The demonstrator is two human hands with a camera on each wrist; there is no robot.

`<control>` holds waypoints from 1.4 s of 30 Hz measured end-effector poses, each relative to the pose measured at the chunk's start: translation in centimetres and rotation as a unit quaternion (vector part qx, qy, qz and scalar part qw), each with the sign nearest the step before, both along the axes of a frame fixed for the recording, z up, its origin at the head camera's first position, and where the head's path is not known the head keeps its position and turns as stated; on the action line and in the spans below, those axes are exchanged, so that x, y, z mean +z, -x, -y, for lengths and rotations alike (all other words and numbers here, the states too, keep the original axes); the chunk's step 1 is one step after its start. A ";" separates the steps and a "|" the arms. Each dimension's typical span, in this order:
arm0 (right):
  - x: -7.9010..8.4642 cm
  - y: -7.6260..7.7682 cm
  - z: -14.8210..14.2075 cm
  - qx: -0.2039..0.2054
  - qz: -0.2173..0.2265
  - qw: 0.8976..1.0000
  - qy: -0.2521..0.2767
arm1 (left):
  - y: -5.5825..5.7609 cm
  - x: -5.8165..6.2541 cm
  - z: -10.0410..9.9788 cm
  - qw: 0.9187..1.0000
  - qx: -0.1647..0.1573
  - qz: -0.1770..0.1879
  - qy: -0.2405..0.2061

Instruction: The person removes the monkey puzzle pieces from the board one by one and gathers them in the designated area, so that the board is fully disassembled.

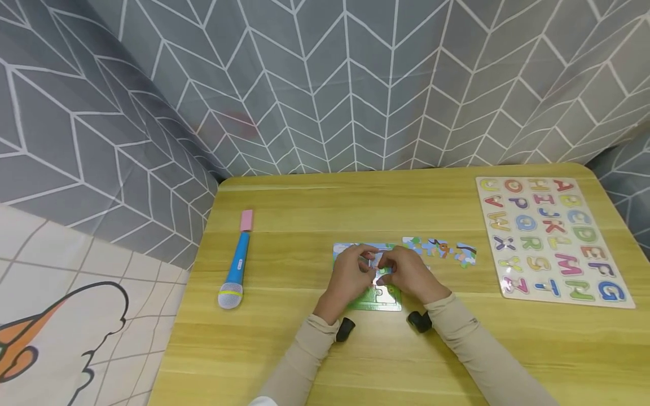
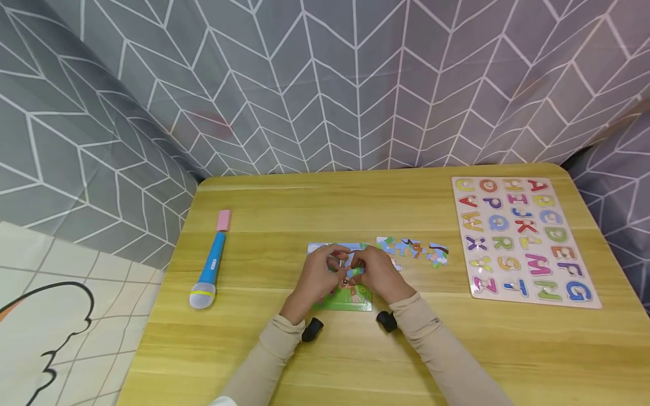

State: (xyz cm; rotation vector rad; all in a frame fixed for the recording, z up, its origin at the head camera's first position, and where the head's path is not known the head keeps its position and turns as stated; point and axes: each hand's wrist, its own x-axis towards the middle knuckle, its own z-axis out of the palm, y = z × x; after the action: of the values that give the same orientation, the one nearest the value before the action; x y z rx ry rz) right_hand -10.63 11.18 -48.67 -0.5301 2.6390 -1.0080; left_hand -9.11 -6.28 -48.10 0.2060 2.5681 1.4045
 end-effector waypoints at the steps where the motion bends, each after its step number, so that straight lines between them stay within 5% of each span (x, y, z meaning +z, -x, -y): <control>1: 0.0 0.0 0.0 -0.001 0.001 1.000 0.000 | 0.1 0.0 0.2 1.000 0.005 0.003 0.000; 6: 0.0 -0.1 0.1 -0.003 0.002 1.000 0.003 | 0.5 -0.3 1.2 0.999 0.026 0.024 0.008; 12: -0.1 -0.2 0.2 -0.001 0.006 1.000 0.005 | 0.7 0.4 1.4 0.997 0.001 0.061 0.053; 23: -0.4 -0.6 0.3 0.001 -0.008 1.000 0.017 | 0.4 0.0 1.1 0.997 -0.016 0.048 0.052; 29: -0.4 -0.5 0.2 0.006 -0.008 1.000 0.017 | 0.3 -0.1 1.1 0.996 0.005 0.058 0.071; 42: -0.4 -0.1 0.3 -0.035 0.029 0.998 0.032 | 1.0 -0.5 1.9 0.995 0.009 0.072 0.068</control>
State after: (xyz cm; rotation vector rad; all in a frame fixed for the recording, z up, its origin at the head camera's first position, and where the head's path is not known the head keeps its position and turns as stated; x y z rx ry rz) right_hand -10.48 10.84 -49.10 -0.4186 2.5979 -1.1160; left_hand -10.07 -8.16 -48.62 0.0574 2.5381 1.1980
